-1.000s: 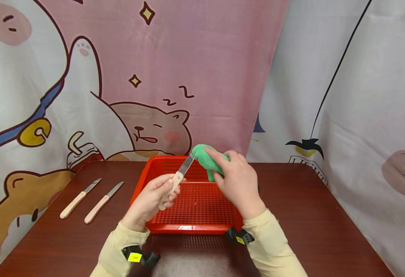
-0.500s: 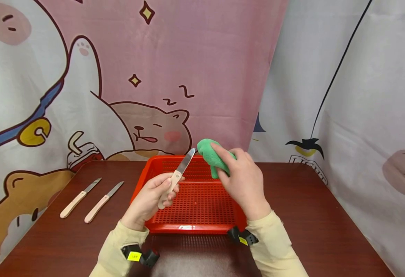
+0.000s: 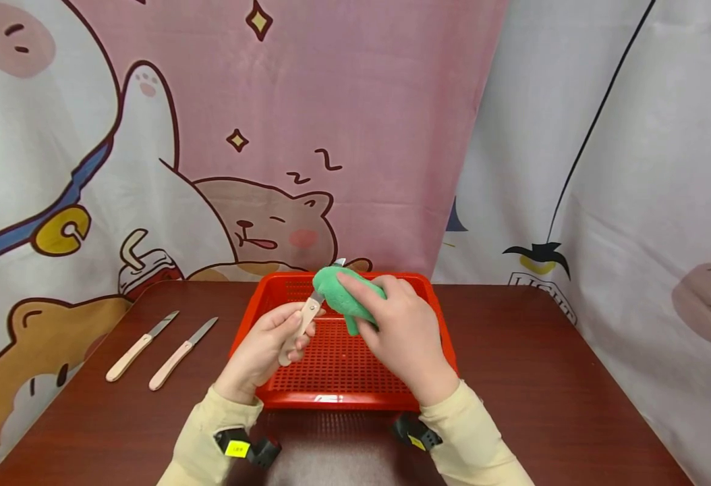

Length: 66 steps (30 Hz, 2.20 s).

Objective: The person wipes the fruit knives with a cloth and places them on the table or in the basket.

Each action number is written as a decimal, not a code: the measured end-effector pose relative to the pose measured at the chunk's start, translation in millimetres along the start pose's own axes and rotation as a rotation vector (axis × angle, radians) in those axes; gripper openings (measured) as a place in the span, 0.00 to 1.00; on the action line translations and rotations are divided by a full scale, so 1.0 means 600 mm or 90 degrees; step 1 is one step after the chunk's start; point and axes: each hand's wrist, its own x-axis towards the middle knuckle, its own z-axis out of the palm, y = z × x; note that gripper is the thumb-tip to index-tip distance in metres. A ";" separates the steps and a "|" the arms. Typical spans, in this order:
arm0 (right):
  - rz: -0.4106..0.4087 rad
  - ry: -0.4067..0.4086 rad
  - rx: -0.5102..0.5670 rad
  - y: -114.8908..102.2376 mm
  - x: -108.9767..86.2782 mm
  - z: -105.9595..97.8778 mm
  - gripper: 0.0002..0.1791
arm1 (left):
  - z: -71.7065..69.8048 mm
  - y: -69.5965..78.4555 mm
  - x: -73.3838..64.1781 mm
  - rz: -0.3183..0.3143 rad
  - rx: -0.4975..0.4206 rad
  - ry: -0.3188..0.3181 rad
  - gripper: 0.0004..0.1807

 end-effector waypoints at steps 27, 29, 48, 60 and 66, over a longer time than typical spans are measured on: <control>-0.012 -0.078 -0.015 -0.016 0.002 0.022 0.37 | 0.001 -0.001 -0.002 0.000 0.003 -0.012 0.16; -0.009 -0.076 -0.016 -0.014 0.003 0.022 0.37 | 0.000 0.000 -0.002 0.001 -0.005 -0.018 0.17; 0.048 -0.051 -0.032 0.014 0.011 0.012 0.34 | -0.004 -0.001 -0.002 0.000 0.000 -0.046 0.19; 0.085 -0.044 -0.034 0.025 0.010 0.008 0.36 | -0.002 0.001 -0.005 0.001 -0.006 -0.055 0.21; 0.103 -0.050 -0.034 0.027 0.011 0.005 0.35 | -0.003 0.002 -0.004 0.000 -0.002 -0.059 0.21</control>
